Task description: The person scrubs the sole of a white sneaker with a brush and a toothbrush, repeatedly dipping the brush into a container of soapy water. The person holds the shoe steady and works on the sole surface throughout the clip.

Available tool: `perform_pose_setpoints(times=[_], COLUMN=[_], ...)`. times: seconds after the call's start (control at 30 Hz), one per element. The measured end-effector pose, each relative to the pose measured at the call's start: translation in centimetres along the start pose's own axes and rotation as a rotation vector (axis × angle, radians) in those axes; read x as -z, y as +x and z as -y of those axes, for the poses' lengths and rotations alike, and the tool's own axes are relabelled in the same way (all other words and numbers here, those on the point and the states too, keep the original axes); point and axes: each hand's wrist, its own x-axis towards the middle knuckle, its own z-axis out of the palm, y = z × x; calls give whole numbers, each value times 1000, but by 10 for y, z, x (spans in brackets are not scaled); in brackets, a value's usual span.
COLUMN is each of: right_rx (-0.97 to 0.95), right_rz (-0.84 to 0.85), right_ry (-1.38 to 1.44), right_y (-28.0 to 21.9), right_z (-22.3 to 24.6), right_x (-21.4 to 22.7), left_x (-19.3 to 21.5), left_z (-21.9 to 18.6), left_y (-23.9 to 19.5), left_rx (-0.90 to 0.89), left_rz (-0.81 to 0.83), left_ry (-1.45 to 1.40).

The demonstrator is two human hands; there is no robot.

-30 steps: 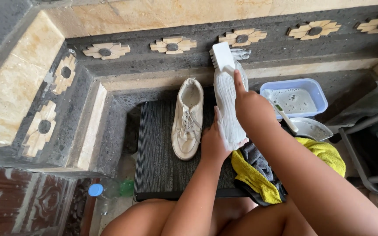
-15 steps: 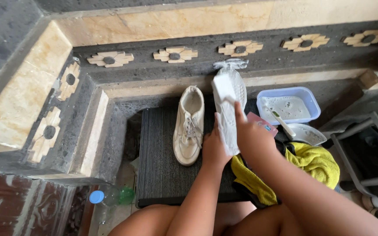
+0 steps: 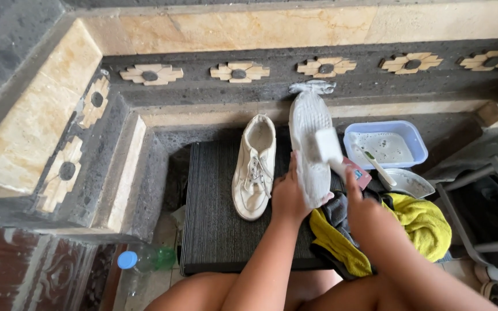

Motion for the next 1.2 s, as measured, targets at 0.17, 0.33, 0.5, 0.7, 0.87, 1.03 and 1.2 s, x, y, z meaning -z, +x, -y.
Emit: perform_pose_setpoints(times=[0.17,0.33,0.5,0.7,0.87,1.03,1.2], right_rx=[138,223,316,238,183,183,70], right_rz=[-456,-379,-213,-475,-520,-515,-70], right_ry=[-7,-275,-653,31,207,359,219], right_y=[47,16,-18,25,74,57,-8], right_z=[-20,-8,-2,-20,-15,-8,8], right_x=[5,17,0,-35,50,62,35], left_x=[5,-1,-9,0,-12,-19,0], left_z=[-4,-3,3,-3,1,4,-5], left_y=[-5,-3,0,0,2,1,4], left_rx=[15,18,-4,33,-57,-78,-13], left_rz=[-82,-51,-82,-64,-238,-295,-28], left_ry=[-71,-42,51,-27,61,88,75])
